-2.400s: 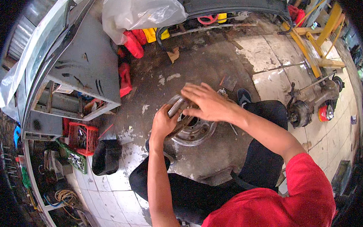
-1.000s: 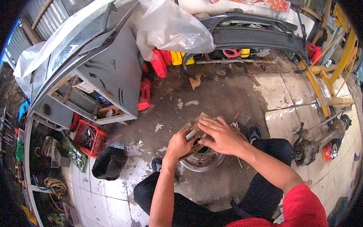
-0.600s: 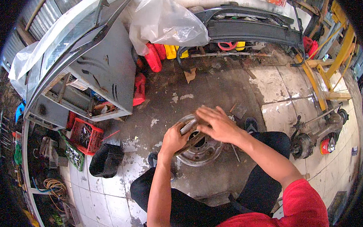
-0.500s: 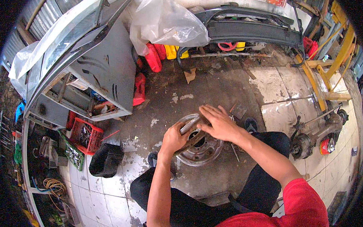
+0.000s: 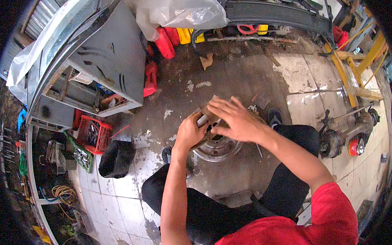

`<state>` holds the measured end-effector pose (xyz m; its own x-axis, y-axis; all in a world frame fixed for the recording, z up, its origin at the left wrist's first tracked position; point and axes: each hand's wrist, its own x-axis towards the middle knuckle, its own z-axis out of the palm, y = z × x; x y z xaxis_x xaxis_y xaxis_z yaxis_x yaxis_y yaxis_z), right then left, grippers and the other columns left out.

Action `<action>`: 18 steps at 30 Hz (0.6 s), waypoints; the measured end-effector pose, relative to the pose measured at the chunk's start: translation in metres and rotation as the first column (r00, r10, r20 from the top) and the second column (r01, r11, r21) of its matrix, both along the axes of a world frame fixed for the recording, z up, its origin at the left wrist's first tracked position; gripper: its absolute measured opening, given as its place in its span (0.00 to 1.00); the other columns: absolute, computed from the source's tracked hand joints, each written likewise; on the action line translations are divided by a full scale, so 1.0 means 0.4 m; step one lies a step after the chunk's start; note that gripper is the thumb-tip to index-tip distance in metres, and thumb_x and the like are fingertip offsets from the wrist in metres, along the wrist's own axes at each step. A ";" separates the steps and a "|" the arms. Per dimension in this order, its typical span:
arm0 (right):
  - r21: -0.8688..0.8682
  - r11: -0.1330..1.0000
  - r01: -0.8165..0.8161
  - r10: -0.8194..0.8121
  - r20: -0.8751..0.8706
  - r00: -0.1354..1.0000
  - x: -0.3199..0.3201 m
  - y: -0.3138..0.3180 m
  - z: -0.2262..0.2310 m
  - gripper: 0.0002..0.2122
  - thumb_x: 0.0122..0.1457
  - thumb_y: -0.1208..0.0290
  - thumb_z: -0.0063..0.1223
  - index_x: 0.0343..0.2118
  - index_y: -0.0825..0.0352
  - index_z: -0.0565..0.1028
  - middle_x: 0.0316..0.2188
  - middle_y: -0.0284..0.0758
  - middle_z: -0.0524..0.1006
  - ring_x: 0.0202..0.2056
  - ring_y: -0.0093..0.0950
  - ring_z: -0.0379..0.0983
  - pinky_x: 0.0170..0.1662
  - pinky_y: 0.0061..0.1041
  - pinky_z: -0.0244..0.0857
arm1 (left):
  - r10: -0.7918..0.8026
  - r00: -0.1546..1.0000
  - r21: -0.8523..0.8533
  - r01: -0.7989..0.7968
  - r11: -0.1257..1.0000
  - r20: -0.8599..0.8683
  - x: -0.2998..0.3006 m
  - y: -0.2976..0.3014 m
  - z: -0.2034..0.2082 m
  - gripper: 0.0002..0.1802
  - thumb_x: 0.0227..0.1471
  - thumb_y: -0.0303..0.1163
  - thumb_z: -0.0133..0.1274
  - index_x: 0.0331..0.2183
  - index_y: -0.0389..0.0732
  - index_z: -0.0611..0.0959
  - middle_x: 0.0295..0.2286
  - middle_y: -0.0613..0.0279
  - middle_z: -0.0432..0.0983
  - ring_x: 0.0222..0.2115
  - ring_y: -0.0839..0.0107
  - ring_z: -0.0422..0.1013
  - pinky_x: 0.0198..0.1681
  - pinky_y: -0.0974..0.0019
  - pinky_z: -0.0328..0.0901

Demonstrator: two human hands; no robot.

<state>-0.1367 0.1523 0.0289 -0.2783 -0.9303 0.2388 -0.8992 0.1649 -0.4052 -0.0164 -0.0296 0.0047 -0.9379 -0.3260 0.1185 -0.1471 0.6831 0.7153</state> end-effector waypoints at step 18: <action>-0.039 0.996 0.083 -0.082 0.019 0.996 0.007 -0.008 -0.023 0.37 0.61 0.41 0.51 0.64 0.68 0.64 0.64 0.45 0.64 0.68 0.42 0.54 0.69 0.52 0.44 | -0.001 1.000 -0.034 0.002 0.999 0.031 -0.004 0.004 -0.005 0.20 0.51 0.37 0.61 0.44 0.36 0.84 0.41 0.43 0.80 0.44 0.43 0.75 0.46 0.51 0.70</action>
